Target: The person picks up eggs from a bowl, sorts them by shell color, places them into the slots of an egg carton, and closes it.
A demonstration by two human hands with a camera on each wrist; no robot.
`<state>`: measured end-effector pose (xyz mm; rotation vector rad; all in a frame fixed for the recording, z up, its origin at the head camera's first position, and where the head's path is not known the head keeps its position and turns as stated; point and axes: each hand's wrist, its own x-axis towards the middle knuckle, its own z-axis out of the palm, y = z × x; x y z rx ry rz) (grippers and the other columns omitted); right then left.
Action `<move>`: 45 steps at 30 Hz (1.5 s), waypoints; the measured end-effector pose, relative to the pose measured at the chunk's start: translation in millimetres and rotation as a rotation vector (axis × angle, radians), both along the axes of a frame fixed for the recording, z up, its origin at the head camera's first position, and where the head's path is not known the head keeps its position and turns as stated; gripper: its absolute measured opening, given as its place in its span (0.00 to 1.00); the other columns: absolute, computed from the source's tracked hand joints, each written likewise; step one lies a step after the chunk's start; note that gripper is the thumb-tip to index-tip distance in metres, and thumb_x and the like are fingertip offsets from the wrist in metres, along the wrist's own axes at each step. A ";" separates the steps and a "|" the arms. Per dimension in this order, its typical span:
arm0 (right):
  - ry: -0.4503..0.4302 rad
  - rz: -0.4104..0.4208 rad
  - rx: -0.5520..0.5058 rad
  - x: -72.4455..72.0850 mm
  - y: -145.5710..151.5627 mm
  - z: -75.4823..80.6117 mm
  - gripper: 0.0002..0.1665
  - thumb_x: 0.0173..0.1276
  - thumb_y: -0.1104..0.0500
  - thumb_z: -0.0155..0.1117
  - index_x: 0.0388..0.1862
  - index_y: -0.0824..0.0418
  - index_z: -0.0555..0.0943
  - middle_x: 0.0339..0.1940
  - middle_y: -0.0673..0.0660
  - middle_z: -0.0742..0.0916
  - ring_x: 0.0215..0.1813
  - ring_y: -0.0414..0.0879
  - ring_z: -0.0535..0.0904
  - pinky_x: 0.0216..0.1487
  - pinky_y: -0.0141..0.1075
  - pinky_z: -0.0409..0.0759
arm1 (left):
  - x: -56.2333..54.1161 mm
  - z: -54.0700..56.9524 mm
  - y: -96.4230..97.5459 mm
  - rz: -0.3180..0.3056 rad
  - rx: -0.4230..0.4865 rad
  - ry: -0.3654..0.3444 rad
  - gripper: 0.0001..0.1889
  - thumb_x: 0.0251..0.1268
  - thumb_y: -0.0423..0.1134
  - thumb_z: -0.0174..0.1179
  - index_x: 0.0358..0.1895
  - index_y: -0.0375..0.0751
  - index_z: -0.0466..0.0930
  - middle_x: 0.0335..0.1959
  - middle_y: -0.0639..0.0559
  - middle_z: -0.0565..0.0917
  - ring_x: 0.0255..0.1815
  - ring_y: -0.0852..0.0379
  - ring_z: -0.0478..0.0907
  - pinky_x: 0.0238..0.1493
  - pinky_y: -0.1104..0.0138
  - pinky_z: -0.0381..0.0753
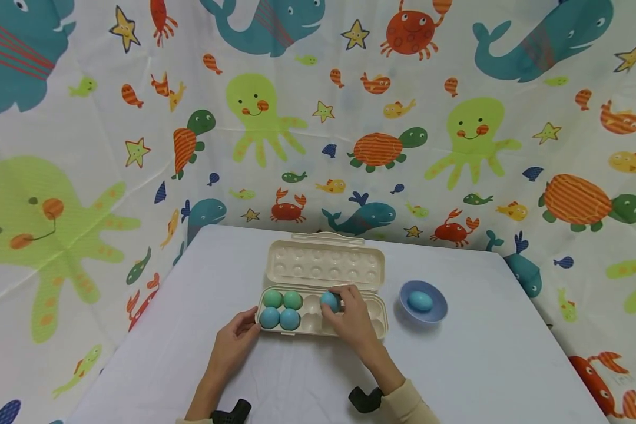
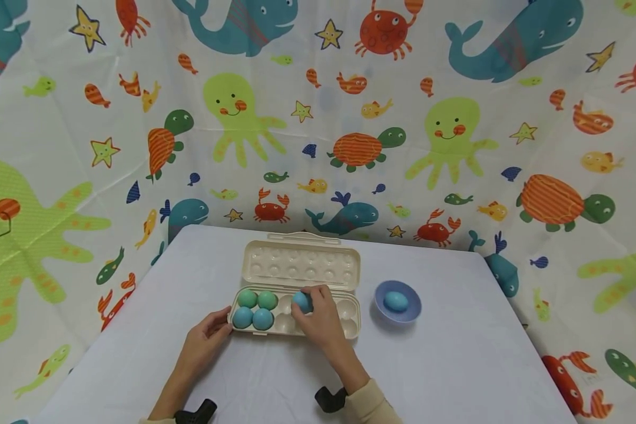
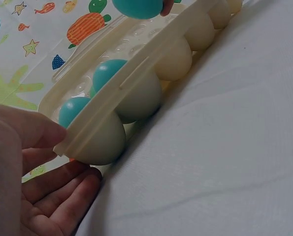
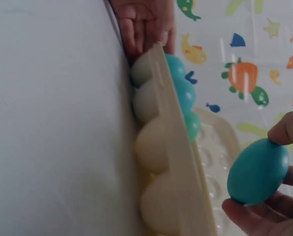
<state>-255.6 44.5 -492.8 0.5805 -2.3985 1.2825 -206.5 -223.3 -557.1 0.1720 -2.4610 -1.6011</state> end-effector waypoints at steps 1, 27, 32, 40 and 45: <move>0.008 0.020 0.002 0.4 -2.3 -1.8 0.16 0.63 0.63 0.69 0.50 0.65 0.81 0.44 0.58 0.80 0.47 0.49 0.81 0.40 0.31 0.87 | 0.1 0.1 -0.1 0.001 -0.002 0.000 0.22 0.69 0.38 0.63 0.65 0.44 0.78 0.57 0.47 0.85 0.50 0.67 0.81 0.52 0.80 0.79; 0.014 0.068 0.265 5.6 -18.6 -33.0 0.18 0.72 0.53 0.64 0.54 0.63 0.81 0.46 0.55 0.84 0.50 0.45 0.78 0.50 0.38 0.82 | -1.5 -1.3 0.0 -0.008 -0.015 0.008 0.23 0.69 0.40 0.63 0.66 0.45 0.77 0.58 0.47 0.84 0.55 0.54 0.83 0.55 0.79 0.79; 0.025 0.067 0.291 4.7 -18.2 -34.4 0.19 0.72 0.52 0.64 0.54 0.64 0.81 0.47 0.56 0.86 0.52 0.48 0.79 0.53 0.41 0.81 | -2.1 -1.2 -0.2 -0.012 -0.015 0.003 0.23 0.70 0.40 0.63 0.66 0.45 0.77 0.58 0.47 0.84 0.55 0.55 0.82 0.54 0.79 0.79; 0.071 0.069 0.318 4.5 -18.3 -35.5 0.17 0.70 0.55 0.65 0.51 0.63 0.82 0.46 0.57 0.86 0.49 0.48 0.78 0.51 0.40 0.81 | -2.9 -1.3 -1.3 -0.013 -0.018 0.008 0.23 0.69 0.40 0.63 0.66 0.44 0.77 0.58 0.47 0.84 0.53 0.60 0.82 0.53 0.79 0.79; 0.084 0.075 0.329 4.9 -18.1 -33.1 0.19 0.69 0.54 0.66 0.54 0.63 0.82 0.47 0.56 0.86 0.49 0.48 0.79 0.51 0.40 0.81 | -3.7 -0.9 -1.5 -0.012 -0.021 0.009 0.22 0.69 0.39 0.63 0.66 0.44 0.77 0.58 0.47 0.84 0.53 0.59 0.82 0.53 0.79 0.79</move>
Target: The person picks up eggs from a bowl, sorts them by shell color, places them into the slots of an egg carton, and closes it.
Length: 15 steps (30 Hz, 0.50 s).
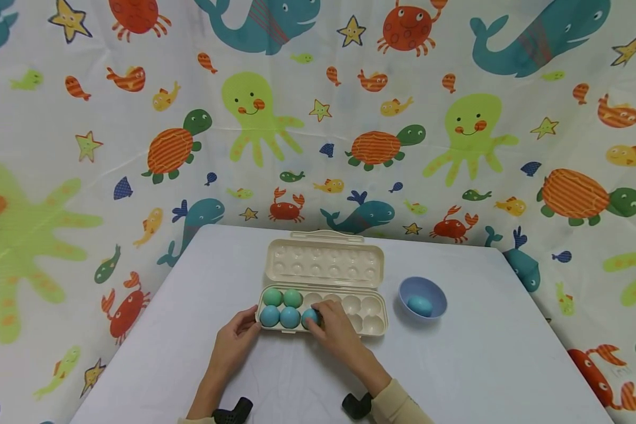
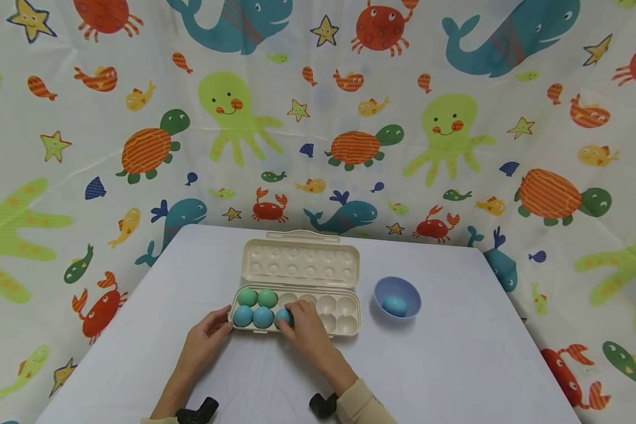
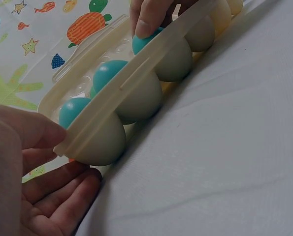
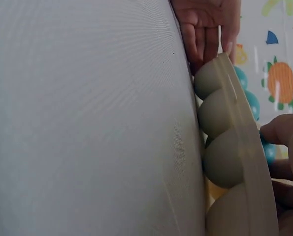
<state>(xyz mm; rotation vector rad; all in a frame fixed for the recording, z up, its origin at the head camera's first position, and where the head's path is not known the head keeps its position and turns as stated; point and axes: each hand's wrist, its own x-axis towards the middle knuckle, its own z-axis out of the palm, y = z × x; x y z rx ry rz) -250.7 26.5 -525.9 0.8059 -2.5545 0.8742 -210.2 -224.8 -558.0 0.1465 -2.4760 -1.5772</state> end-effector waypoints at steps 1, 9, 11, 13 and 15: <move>0.000 0.001 0.005 0.2 0.2 0.2 0.19 0.70 0.54 0.66 0.54 0.63 0.82 0.47 0.56 0.86 0.49 0.48 0.79 0.51 0.40 0.82 | 0.1 0.0 0.2 0.001 0.000 0.000 0.22 0.69 0.39 0.63 0.66 0.44 0.77 0.58 0.47 0.84 0.53 0.58 0.82 0.53 0.79 0.79; -0.015 0.018 0.073 1.2 2.6 2.2 0.20 0.73 0.53 0.63 0.58 0.62 0.81 0.49 0.55 0.84 0.50 0.47 0.79 0.52 0.39 0.82 | 0.4 1.2 1.4 0.006 0.008 0.014 0.22 0.68 0.37 0.63 0.65 0.43 0.77 0.58 0.46 0.85 0.53 0.58 0.83 0.53 0.79 0.79; -0.015 0.026 0.084 1.2 3.6 2.6 0.20 0.73 0.53 0.62 0.58 0.63 0.81 0.49 0.55 0.84 0.51 0.47 0.79 0.52 0.39 0.82 | 0.8 1.2 1.6 0.008 0.008 0.013 0.22 0.68 0.37 0.63 0.65 0.43 0.78 0.58 0.46 0.85 0.52 0.60 0.83 0.53 0.79 0.79; -0.021 0.034 0.097 1.3 4.9 2.9 0.20 0.74 0.53 0.62 0.59 0.63 0.80 0.49 0.56 0.83 0.50 0.47 0.79 0.52 0.39 0.82 | 1.3 0.8 1.8 0.010 0.006 0.010 0.22 0.68 0.37 0.63 0.65 0.43 0.78 0.58 0.46 0.85 0.51 0.61 0.83 0.53 0.80 0.79; -0.029 0.039 0.111 1.3 6.1 3.8 0.21 0.74 0.53 0.62 0.59 0.63 0.80 0.49 0.56 0.83 0.50 0.47 0.79 0.52 0.39 0.82 | 1.7 0.4 2.0 0.010 0.002 0.007 0.22 0.68 0.37 0.63 0.65 0.43 0.78 0.58 0.46 0.85 0.51 0.61 0.83 0.53 0.80 0.79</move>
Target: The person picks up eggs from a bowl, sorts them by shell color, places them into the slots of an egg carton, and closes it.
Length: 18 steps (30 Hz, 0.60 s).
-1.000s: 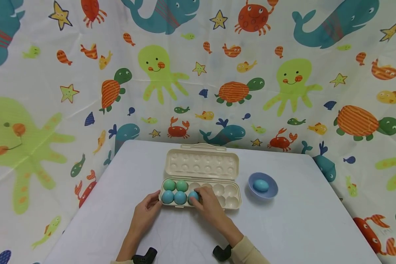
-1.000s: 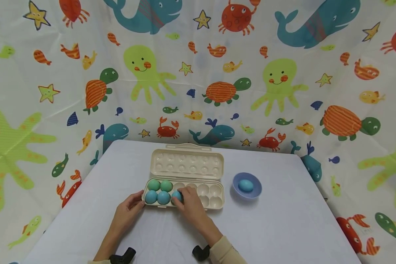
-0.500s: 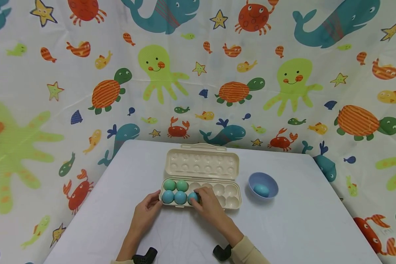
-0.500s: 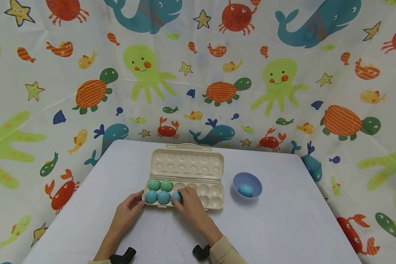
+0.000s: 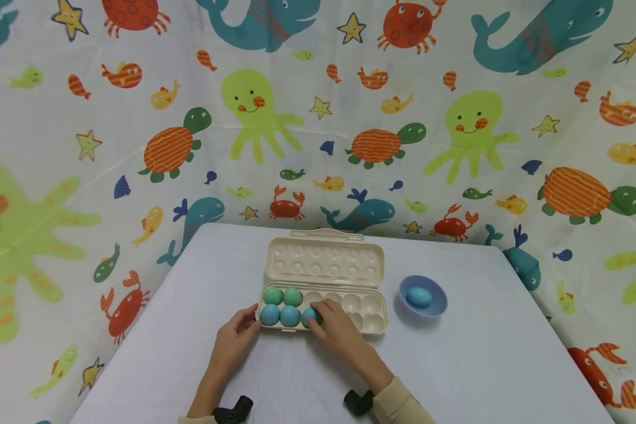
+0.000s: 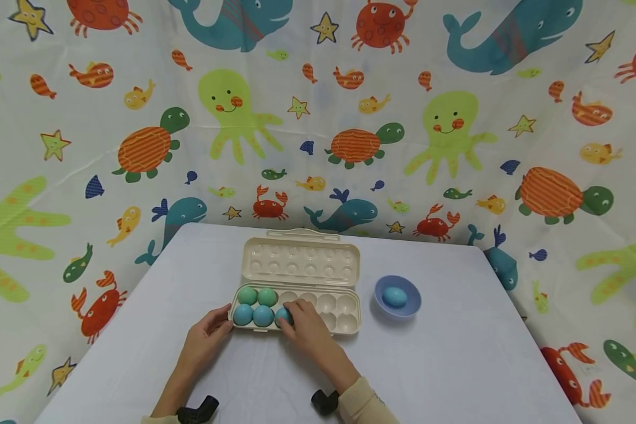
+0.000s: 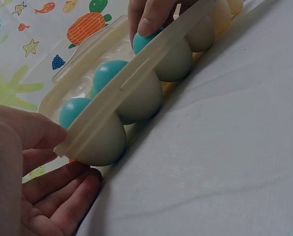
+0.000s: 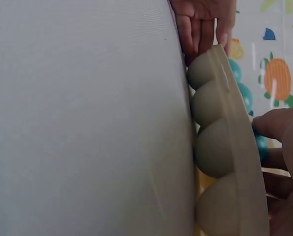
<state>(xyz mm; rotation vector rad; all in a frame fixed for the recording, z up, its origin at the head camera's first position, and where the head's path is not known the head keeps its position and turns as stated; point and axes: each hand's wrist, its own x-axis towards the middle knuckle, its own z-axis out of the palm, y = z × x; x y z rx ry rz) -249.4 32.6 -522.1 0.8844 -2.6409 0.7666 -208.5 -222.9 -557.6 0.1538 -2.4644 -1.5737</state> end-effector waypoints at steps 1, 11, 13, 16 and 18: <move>-0.008 0.001 0.007 -0.1 0.7 0.9 0.21 0.74 0.52 0.62 0.59 0.63 0.80 0.50 0.56 0.83 0.51 0.47 0.79 0.52 0.40 0.82 | 0.2 -0.2 0.1 -0.001 -0.003 -0.002 0.22 0.68 0.37 0.63 0.65 0.44 0.77 0.58 0.47 0.85 0.52 0.61 0.83 0.53 0.80 0.79; 0.014 -0.034 0.037 -7.8 20.7 24.4 0.24 0.72 0.51 0.64 0.61 0.63 0.80 0.55 0.58 0.83 0.61 0.53 0.78 0.60 0.47 0.80 | 1.8 1.2 0.4 0.000 -0.001 -0.010 0.22 0.69 0.38 0.63 0.65 0.44 0.77 0.58 0.47 0.84 0.53 0.58 0.83 0.53 0.80 0.79; 0.037 -0.048 0.030 -10.9 28.0 29.8 0.24 0.71 0.52 0.66 0.60 0.63 0.80 0.54 0.59 0.84 0.60 0.54 0.79 0.60 0.47 0.80 | 1.9 1.3 0.6 -0.001 -0.006 -0.015 0.23 0.69 0.38 0.63 0.66 0.44 0.77 0.59 0.46 0.84 0.54 0.56 0.83 0.53 0.80 0.79; 0.042 -0.091 0.036 -14.9 39.6 37.4 0.23 0.70 0.52 0.66 0.59 0.62 0.80 0.54 0.58 0.84 0.59 0.53 0.79 0.59 0.47 0.81 | 2.3 1.9 0.8 -0.001 -0.002 -0.020 0.23 0.69 0.38 0.63 0.66 0.43 0.77 0.59 0.46 0.84 0.55 0.54 0.83 0.54 0.80 0.79; 0.025 -0.123 0.037 -17.6 48.0 42.0 0.23 0.70 0.51 0.66 0.60 0.61 0.80 0.54 0.58 0.84 0.59 0.53 0.78 0.59 0.48 0.81 | 2.3 2.1 0.8 0.001 -0.002 -0.020 0.23 0.69 0.38 0.63 0.66 0.43 0.77 0.59 0.47 0.84 0.55 0.53 0.83 0.54 0.79 0.79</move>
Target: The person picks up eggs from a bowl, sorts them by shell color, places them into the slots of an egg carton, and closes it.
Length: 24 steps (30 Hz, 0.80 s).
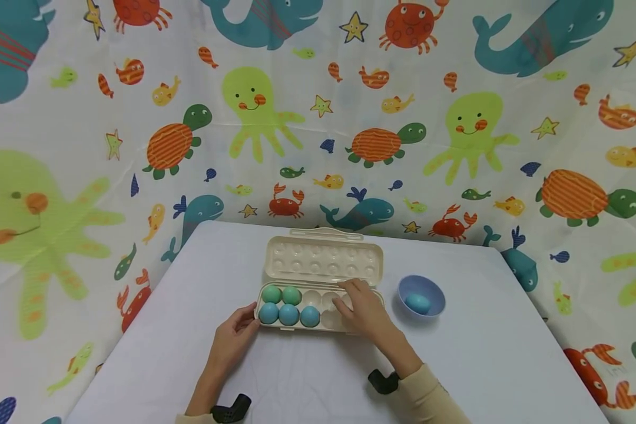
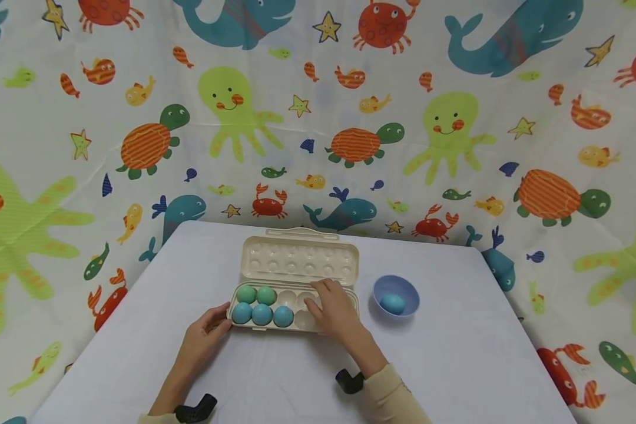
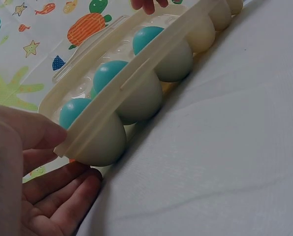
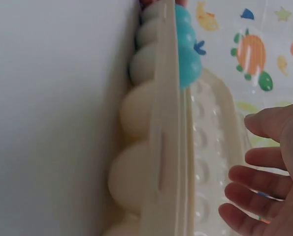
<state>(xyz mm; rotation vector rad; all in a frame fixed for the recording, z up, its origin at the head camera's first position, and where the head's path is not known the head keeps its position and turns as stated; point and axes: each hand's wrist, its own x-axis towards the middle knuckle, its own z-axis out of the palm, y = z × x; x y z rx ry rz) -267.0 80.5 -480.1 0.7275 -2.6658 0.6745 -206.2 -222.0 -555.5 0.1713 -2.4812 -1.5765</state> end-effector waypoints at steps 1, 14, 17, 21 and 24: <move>-0.009 -0.017 -0.001 -1.4 4.2 1.9 0.24 0.70 0.51 0.66 0.60 0.61 0.79 0.55 0.58 0.83 0.59 0.53 0.78 0.59 0.48 0.81 | 0.0 -0.1 -0.1 0.001 0.000 0.000 0.23 0.69 0.38 0.63 0.66 0.43 0.77 0.59 0.46 0.84 0.55 0.53 0.83 0.54 0.79 0.79; 0.009 -0.148 -0.052 -21.3 66.6 11.9 0.21 0.68 0.59 0.67 0.58 0.66 0.80 0.55 0.65 0.84 0.59 0.61 0.77 0.61 0.55 0.79 | -0.5 -0.7 -1.7 0.000 0.002 -0.003 0.22 0.69 0.38 0.62 0.66 0.44 0.77 0.59 0.46 0.84 0.55 0.52 0.83 0.54 0.78 0.80; -0.021 -0.193 -0.041 -22.3 82.3 13.5 0.22 0.68 0.60 0.66 0.59 0.68 0.79 0.56 0.66 0.83 0.61 0.63 0.76 0.62 0.57 0.77 | -0.6 -0.4 -1.7 -0.002 0.009 -0.006 0.22 0.69 0.38 0.62 0.66 0.44 0.77 0.59 0.46 0.84 0.55 0.52 0.83 0.54 0.79 0.79; -0.069 -0.253 -0.018 -22.9 102.9 13.7 0.23 0.70 0.60 0.63 0.61 0.69 0.78 0.59 0.68 0.82 0.63 0.65 0.74 0.63 0.59 0.76 | -1.1 -1.1 -1.7 -0.001 0.006 -0.010 0.23 0.69 0.38 0.62 0.66 0.44 0.76 0.60 0.47 0.84 0.55 0.53 0.83 0.53 0.79 0.79; -0.101 -0.285 0.004 -23.6 116.9 13.0 0.24 0.70 0.59 0.62 0.62 0.69 0.77 0.60 0.69 0.81 0.63 0.66 0.73 0.64 0.60 0.75 | -1.0 -1.1 -2.0 -0.003 0.008 -0.008 0.23 0.69 0.38 0.62 0.66 0.44 0.77 0.60 0.47 0.84 0.56 0.53 0.83 0.54 0.79 0.79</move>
